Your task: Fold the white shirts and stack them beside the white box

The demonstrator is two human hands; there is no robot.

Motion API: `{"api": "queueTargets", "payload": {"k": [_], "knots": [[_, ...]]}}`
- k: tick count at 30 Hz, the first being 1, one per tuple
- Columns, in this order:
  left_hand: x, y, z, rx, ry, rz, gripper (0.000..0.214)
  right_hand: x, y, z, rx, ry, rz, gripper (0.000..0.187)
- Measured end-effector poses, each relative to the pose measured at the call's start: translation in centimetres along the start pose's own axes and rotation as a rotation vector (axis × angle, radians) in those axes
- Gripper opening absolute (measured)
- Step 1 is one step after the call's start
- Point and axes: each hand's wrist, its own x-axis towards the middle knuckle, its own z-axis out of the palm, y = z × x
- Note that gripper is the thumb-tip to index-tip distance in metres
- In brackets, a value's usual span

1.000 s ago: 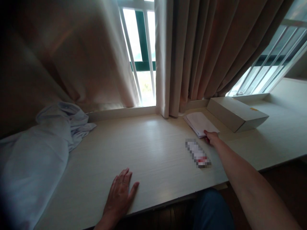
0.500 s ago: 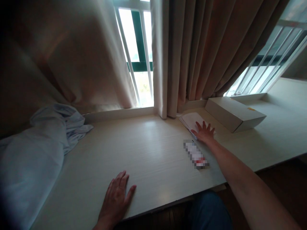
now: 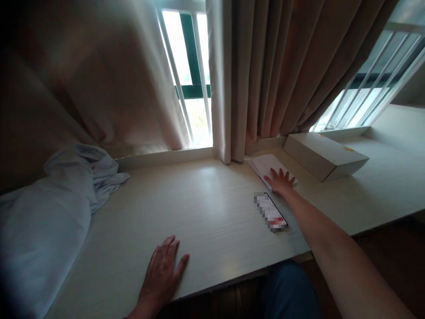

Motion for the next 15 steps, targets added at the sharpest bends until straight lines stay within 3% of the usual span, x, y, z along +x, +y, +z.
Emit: {"api": "queueTargets", "payload": {"k": [2, 5, 7, 11, 15], "knots": [[-0.1, -0.1, 0.2, 0.009, 0.012, 0.006, 0.051, -2.2, -1.3, -1.1, 0.031, 0.161, -0.075, 0.067], [-0.1, -0.1, 0.4, 0.018, 0.027, 0.004, 0.053, -8.7, -4.9, -1.1, 0.098, 0.281, -0.316, 0.058], [-0.2, 0.0, 0.4, 0.022, 0.029, -0.01, 0.053, -14.3, -8.1, 0.1, 0.15, 0.245, -0.509, 0.053], [-0.7, 0.3, 0.1, 0.039, 0.029, -0.02, 0.055, -25.1, -15.0, 3.4, 0.241, 0.125, -0.652, 0.049], [-1.2, 0.4, 0.1, 0.057, 0.044, -0.026, 0.056, -30.6, -19.3, 4.7, 0.246, 0.028, -0.696, 0.044]]}}
